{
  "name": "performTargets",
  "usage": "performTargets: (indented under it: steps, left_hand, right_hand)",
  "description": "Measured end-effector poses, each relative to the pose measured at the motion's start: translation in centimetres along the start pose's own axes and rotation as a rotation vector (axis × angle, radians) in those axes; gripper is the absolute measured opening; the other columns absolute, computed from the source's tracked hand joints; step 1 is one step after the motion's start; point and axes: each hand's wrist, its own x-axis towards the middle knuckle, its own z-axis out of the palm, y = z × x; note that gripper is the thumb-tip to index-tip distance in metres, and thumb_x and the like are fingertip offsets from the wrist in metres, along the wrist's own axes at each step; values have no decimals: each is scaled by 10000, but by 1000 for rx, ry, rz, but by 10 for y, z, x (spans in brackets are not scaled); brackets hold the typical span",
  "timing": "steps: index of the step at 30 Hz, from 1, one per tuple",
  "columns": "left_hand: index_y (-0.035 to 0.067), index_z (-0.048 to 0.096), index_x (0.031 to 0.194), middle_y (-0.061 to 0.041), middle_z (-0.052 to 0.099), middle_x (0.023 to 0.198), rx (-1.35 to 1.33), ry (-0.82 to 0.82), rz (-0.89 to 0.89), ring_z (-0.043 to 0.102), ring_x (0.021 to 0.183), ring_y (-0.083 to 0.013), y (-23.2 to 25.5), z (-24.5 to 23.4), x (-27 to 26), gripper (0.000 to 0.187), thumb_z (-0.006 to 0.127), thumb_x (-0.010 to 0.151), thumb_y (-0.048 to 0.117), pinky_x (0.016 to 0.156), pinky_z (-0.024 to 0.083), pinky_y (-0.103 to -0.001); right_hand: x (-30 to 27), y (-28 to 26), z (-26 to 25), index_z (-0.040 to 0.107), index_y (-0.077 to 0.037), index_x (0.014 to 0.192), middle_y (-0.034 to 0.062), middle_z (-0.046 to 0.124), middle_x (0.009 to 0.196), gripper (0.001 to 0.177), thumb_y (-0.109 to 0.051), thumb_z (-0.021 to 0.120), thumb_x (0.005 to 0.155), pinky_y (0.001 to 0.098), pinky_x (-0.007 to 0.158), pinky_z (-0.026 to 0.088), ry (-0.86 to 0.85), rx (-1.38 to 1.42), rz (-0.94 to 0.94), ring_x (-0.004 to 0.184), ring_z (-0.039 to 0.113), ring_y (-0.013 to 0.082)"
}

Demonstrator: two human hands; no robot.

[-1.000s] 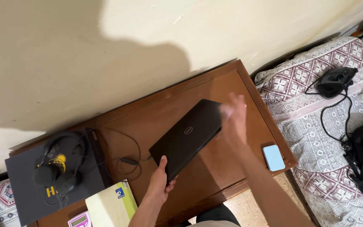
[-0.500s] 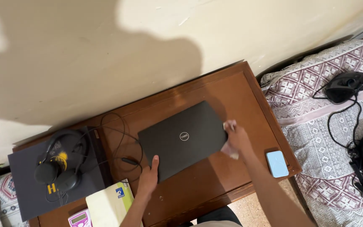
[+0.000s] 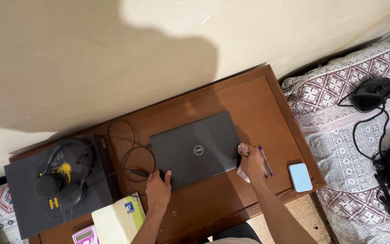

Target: Cleaning a laptop and headphones with a cloth and organizing items on a desk.

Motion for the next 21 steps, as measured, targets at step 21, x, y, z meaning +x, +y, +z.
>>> performTargets:
  steps: [21]
  left_hand:
    - [32, 769, 1117, -198, 745, 1081, -212, 33, -428, 693, 1087, -382, 4, 14, -8, 579, 699, 862, 547, 979, 537, -489]
  right_hand:
    - [-108, -26, -43, 254, -284, 1610, 136, 724, 1102, 912, -179, 683, 811, 419, 907, 537, -254, 268, 251, 1040, 711, 319]
